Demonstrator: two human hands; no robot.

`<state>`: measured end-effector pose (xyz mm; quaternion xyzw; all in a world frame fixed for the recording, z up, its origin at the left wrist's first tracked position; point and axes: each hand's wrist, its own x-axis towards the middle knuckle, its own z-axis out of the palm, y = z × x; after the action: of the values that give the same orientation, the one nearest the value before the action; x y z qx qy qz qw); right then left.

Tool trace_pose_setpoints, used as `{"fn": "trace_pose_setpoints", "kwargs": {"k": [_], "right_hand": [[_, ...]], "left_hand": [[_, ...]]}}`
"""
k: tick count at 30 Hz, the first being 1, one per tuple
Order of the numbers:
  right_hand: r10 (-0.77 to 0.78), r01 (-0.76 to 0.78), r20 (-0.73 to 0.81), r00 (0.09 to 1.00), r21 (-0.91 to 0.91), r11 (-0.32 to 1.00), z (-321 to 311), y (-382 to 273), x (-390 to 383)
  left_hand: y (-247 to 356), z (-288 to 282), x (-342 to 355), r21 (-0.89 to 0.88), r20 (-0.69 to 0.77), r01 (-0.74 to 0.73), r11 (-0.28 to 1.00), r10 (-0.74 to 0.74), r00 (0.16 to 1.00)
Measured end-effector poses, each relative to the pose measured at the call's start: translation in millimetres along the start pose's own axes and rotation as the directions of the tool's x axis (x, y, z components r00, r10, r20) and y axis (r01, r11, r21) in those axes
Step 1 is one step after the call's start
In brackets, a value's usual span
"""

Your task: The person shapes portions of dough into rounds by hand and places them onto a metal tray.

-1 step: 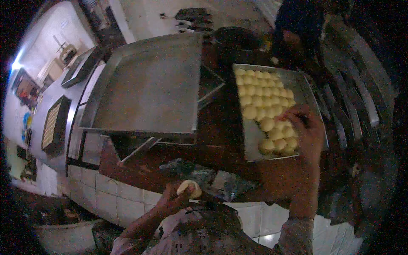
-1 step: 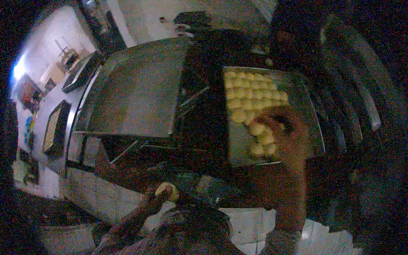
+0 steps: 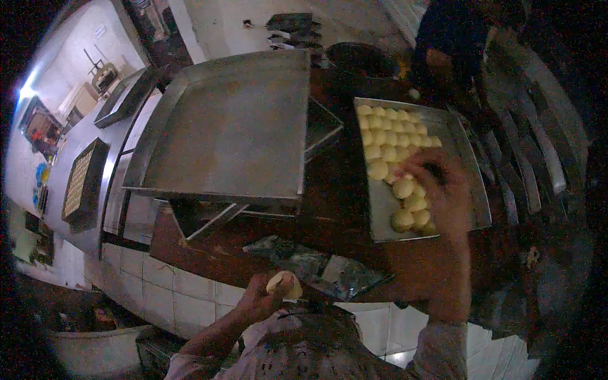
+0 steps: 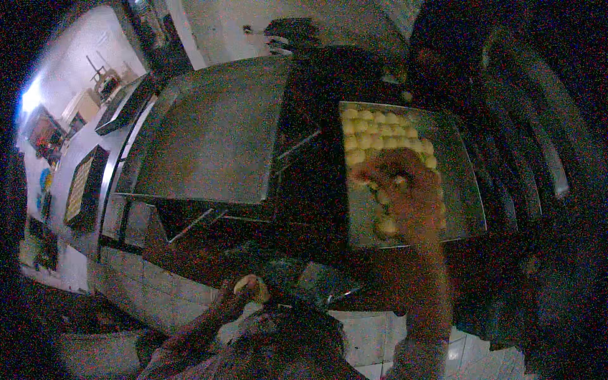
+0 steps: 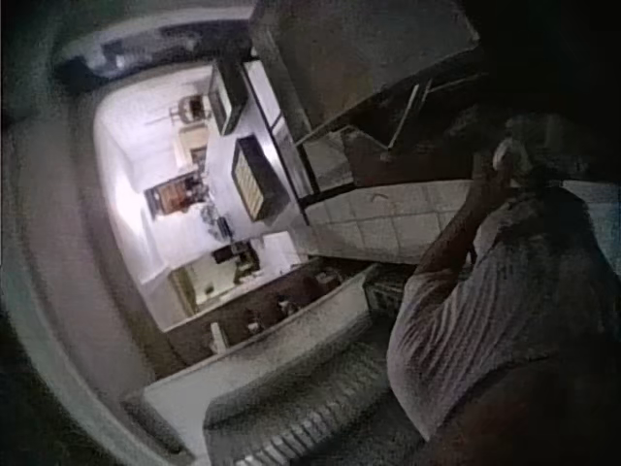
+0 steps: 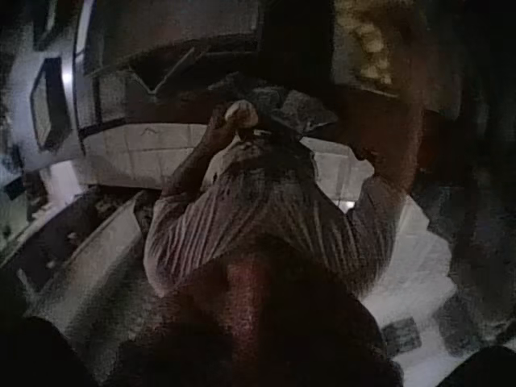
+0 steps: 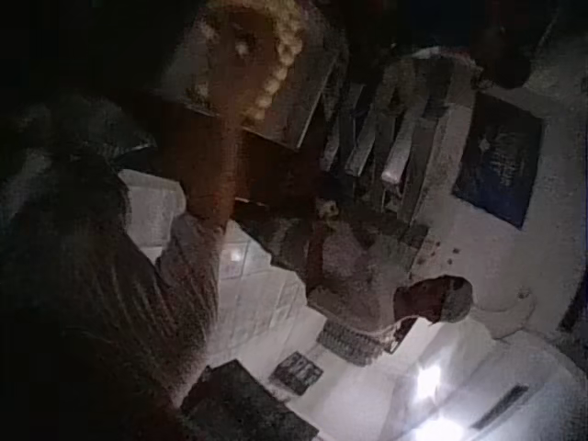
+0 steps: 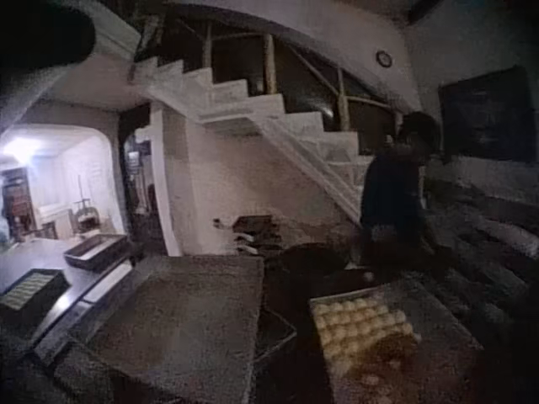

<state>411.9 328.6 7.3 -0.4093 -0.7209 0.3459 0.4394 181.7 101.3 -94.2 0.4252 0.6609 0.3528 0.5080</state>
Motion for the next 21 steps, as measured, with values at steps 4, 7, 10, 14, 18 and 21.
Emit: {"fn": "trace_pose_setpoints", "kwargs": {"k": [4,7,10,14,18,21], "right_hand": [[-0.247,0.288,0.253,0.936,-0.141,0.947,104.2,-38.6,34.7],[-0.368,0.523,0.437,0.821,-0.315,0.792,117.4,-32.5,47.0],[-0.458,0.585,0.379,0.804,-0.367,0.723,113.3,-28.3,40.1],[0.159,-0.138,0.163,0.974,-0.133,0.982,118.8,-67.7,-30.8],[0.053,0.309,0.452,0.890,-0.686,0.659,114.0,23.9,-146.7],[0.185,0.283,0.424,0.887,-0.814,0.508,100.0,48.0,-182.7]], "left_hand": [[-28.7,-31.9,-11.4,-0.018,0.076,-0.312,0.950,0.313,0.947],[-31.5,-44.1,-31.5,-0.043,-0.097,-0.068,0.997,0.063,0.993],[-61.3,-75.1,-36.3,0.079,-0.213,-0.218,0.973,0.230,0.950],[-123.2,-112.1,-46.6,0.246,-0.265,-0.132,0.960,0.198,0.944],[-112.1,-114.8,-34.2,-0.253,-0.361,-0.189,0.949,0.088,0.928],[-105.4,-114.6,-40.4,-0.243,-0.399,-0.191,0.951,0.082,0.913]]}}
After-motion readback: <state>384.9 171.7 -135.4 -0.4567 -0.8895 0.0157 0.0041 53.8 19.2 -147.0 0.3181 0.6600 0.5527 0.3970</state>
